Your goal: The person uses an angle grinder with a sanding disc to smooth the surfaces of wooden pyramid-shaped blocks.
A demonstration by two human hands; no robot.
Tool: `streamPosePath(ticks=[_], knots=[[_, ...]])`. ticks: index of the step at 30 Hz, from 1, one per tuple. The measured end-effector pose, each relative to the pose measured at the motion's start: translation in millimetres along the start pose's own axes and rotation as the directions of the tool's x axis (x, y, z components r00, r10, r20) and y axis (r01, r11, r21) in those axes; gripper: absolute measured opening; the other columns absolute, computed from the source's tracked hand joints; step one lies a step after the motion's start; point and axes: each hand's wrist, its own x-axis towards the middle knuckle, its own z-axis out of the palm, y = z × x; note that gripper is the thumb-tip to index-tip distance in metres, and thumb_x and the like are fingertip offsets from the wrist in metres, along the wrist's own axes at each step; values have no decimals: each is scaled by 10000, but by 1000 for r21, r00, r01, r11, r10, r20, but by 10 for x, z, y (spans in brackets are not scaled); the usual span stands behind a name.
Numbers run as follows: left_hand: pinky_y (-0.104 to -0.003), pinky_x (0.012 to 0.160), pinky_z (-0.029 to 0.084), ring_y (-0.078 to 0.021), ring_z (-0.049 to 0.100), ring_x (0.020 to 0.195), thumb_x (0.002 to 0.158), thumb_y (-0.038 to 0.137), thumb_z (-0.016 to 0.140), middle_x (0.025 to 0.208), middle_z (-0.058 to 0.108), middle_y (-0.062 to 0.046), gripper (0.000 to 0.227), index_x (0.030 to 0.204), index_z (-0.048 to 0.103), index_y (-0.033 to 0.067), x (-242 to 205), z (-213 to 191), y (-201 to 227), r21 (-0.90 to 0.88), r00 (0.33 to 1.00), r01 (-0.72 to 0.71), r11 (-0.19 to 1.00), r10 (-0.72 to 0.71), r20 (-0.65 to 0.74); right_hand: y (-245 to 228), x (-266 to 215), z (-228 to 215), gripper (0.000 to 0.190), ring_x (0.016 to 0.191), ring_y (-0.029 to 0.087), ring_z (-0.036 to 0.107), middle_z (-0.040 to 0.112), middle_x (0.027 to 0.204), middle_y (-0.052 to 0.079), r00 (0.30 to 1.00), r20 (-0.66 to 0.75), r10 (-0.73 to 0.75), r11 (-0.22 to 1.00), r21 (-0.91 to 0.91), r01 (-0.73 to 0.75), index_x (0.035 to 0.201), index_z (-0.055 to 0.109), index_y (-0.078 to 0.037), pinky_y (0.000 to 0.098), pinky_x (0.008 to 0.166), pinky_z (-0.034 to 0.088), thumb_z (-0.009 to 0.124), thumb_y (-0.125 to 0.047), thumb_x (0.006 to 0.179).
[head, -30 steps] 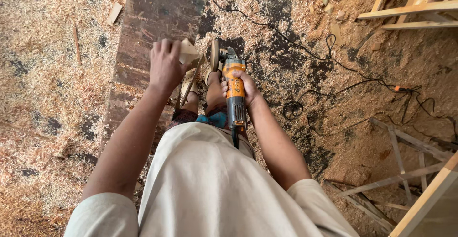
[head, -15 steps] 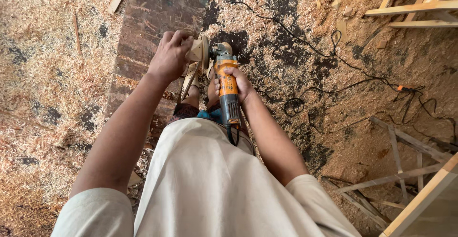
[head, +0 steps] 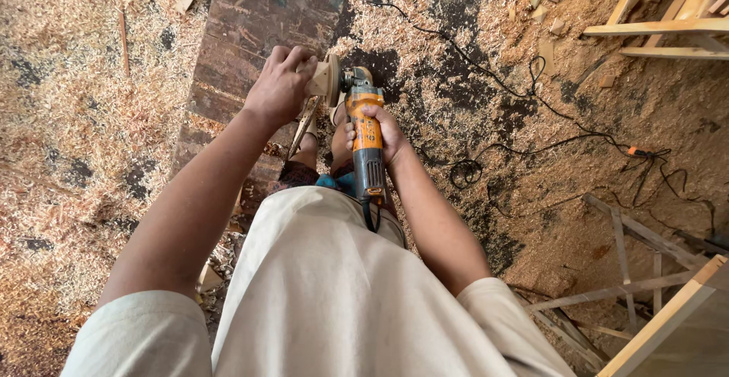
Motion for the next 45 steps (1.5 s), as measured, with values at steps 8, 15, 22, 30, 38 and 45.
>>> streamPosePath(ticks=[8,15,22,30,38,45], knots=[[-414,1163,383,-341,433,1296,940,98,655,1428,513,-105,491,1426,603,42,1,37,-44,-38,999,-14,999,12,-34,113,-69,-7,575,786,227,689,649,921,139,1000,5,-18,1000,3,18,1289,487,0,416,757,630,740,-240,832],[-419,1169,375,-353,422,1303,924,97,668,1432,489,-128,535,1446,568,34,13,26,-56,-52,999,0,999,2,43,-237,83,58,581,782,235,698,664,948,143,990,91,-104,994,-17,106,1279,498,-6,398,754,634,776,-223,817],[-426,1183,362,-345,441,1341,803,-68,674,1539,455,-137,800,1562,481,97,-38,46,-29,45,996,-5,999,9,-89,-236,-192,-32,531,770,248,704,658,948,153,994,53,-96,995,-17,97,1184,531,52,397,754,642,794,-208,802],[-508,1135,403,-363,470,1247,862,330,830,1299,493,-214,766,1423,439,-14,-198,107,203,-71,938,336,939,-340,-64,-84,-292,-223,566,767,238,697,654,921,141,996,-18,-89,996,-30,88,1254,518,1,402,737,636,786,-205,800],[-448,1110,431,-344,499,1228,808,194,846,1306,536,-183,753,1439,507,-35,-235,179,-11,50,986,113,992,-105,-132,22,-226,-162,541,782,249,693,657,937,147,999,-31,-38,999,-8,38,1262,490,3,424,755,627,749,-202,833],[-404,1103,463,-322,521,1239,766,124,863,1350,593,-135,596,1319,675,7,-184,166,-29,-7,987,22,1000,-23,-159,109,-186,16,617,789,225,675,647,917,143,999,-3,-40,998,-55,40,1338,482,-12,416,748,626,753,-246,835]])
